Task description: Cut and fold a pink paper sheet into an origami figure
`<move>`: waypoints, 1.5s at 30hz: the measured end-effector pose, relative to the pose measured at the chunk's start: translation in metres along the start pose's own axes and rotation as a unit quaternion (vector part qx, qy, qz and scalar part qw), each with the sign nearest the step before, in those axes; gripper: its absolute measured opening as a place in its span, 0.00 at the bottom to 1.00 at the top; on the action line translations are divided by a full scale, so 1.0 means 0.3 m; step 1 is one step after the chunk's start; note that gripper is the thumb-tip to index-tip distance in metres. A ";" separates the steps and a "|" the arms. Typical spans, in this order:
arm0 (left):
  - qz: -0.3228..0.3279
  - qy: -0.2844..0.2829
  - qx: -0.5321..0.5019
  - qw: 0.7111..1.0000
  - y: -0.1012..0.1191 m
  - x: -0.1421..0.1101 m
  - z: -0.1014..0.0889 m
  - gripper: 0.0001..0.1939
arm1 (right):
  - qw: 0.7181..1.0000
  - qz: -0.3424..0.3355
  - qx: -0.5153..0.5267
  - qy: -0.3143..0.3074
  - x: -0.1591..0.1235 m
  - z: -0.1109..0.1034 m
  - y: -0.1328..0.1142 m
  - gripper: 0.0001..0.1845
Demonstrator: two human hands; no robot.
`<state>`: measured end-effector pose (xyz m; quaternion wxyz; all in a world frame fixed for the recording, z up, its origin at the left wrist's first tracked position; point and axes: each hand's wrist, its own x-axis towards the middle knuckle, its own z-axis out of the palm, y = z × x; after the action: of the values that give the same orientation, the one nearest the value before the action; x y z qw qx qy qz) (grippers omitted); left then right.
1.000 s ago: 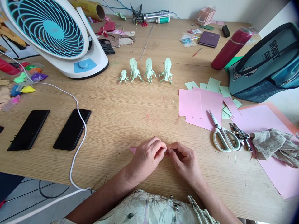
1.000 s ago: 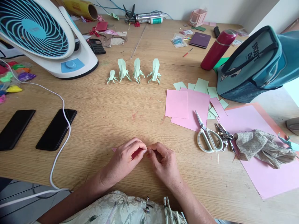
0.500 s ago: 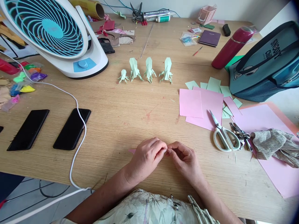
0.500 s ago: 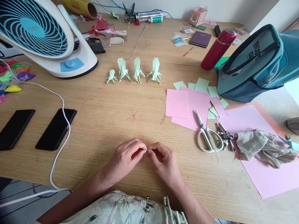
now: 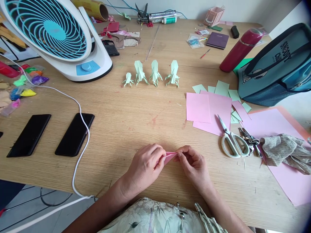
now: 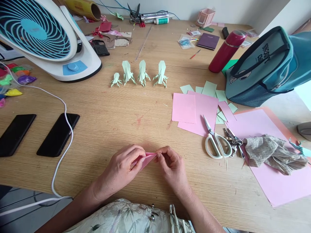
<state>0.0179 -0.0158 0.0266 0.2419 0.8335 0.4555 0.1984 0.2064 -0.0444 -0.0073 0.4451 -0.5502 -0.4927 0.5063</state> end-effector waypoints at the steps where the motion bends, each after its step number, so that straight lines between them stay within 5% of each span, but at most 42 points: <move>1: -0.006 0.003 -0.002 1.000 -0.005 -0.004 -0.002 0.07 | 1.000 0.003 -0.001 0.004 0.000 0.000 -0.001 0.07; 12: -0.055 0.040 -0.062 0.996 -0.026 -0.004 0.013 0.08 | 0.999 0.020 0.005 0.039 0.001 0.012 -0.015 0.10; 34: 0.028 0.148 -0.044 0.988 0.008 -0.002 0.023 0.10 | 0.993 0.047 0.105 0.009 0.014 0.006 -0.013 0.11; 45: 0.026 0.133 -0.047 0.990 0.009 0.004 0.014 0.09 | 0.994 0.048 0.094 0.010 0.027 -0.003 -0.037 0.16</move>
<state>0.0226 -0.0170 0.0249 0.2128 0.7987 0.4520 0.3354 0.2062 -0.0349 0.0028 0.4751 -0.5341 -0.4116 0.5653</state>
